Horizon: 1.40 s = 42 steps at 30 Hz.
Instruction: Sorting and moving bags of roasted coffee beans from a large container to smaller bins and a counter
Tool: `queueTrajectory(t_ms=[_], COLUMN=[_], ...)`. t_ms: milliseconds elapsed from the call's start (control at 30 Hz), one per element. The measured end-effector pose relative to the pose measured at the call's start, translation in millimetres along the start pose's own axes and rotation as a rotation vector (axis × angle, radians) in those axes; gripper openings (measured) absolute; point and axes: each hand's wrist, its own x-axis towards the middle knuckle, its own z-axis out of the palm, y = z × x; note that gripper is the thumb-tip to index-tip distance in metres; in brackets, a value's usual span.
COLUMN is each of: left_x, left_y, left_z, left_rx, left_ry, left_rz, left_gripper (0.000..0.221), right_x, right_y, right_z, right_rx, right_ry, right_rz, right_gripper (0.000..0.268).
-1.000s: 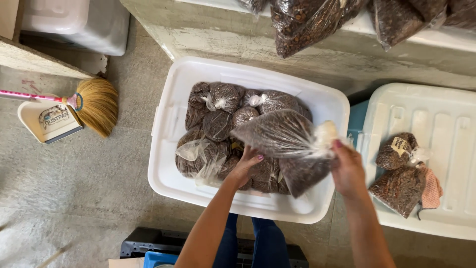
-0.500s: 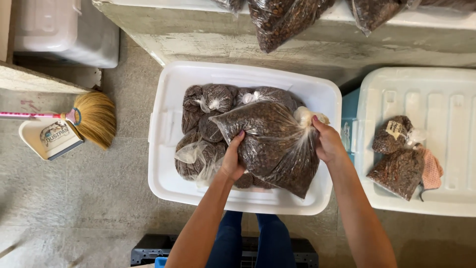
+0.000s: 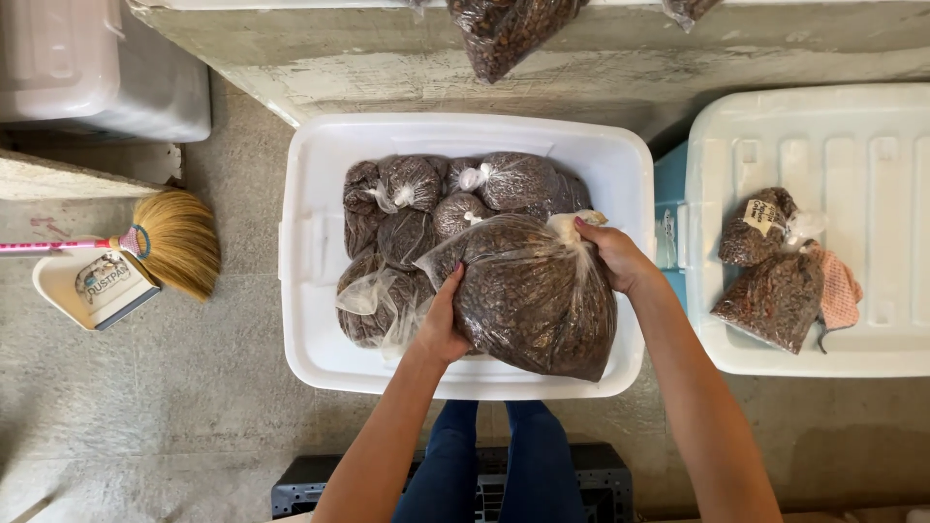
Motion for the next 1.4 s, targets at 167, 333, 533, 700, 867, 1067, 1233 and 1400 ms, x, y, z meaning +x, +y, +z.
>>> queueTrajectory(t_ms=[167,333,533,700,867,1067,1233,1400], left_x=[12.4,-9.8,-32.6,12.8,-16.6,-48.6,-60.0,13.3], left_y=[-5.4,-15.7,-32.2,-66.7,-89.2,-121.5,-153.0,-134.4], left_z=[-13.2,-3.4,3.5,-30.7,-28.5,-23.0,-65.9,-99.0], left_rx=[0.018,0.041,0.559,0.951,1.18,1.673,1.305,0.227], left_ry=[-0.006,0.023,0.011,-0.171,-0.384,-0.534,-0.364,-0.003], left_rz=[-0.04,0.067,0.456,0.999,1.417,1.397,1.153,0.104], left_gripper=[0.067,0.068,0.062,0.02,0.029,0.033,0.033,0.076], right_x=[-6.3,-16.5,-59.8,-16.0,-24.7,-50.3,-86.6,-130.7], right_y=[1.6,1.9,5.5,66.3,85.6,74.3,58.7,37.3], right_z=[1.1,-3.4,11.5,1.7,11.7,27.9,38.4,50.8], right_rx=[-0.023,-0.199,-0.358,-0.378,-0.389,-0.537,-0.667,-0.78], right_ry=[-0.018,-0.014,-0.062,0.145,0.189,-0.006,-0.192,-0.35], right_rz=[0.009,-0.146,-0.519,-0.642,-0.605,-0.585,-0.564,-0.543], right_gripper=[0.042,0.045,0.069,0.049,0.063,0.059,0.056,0.052])
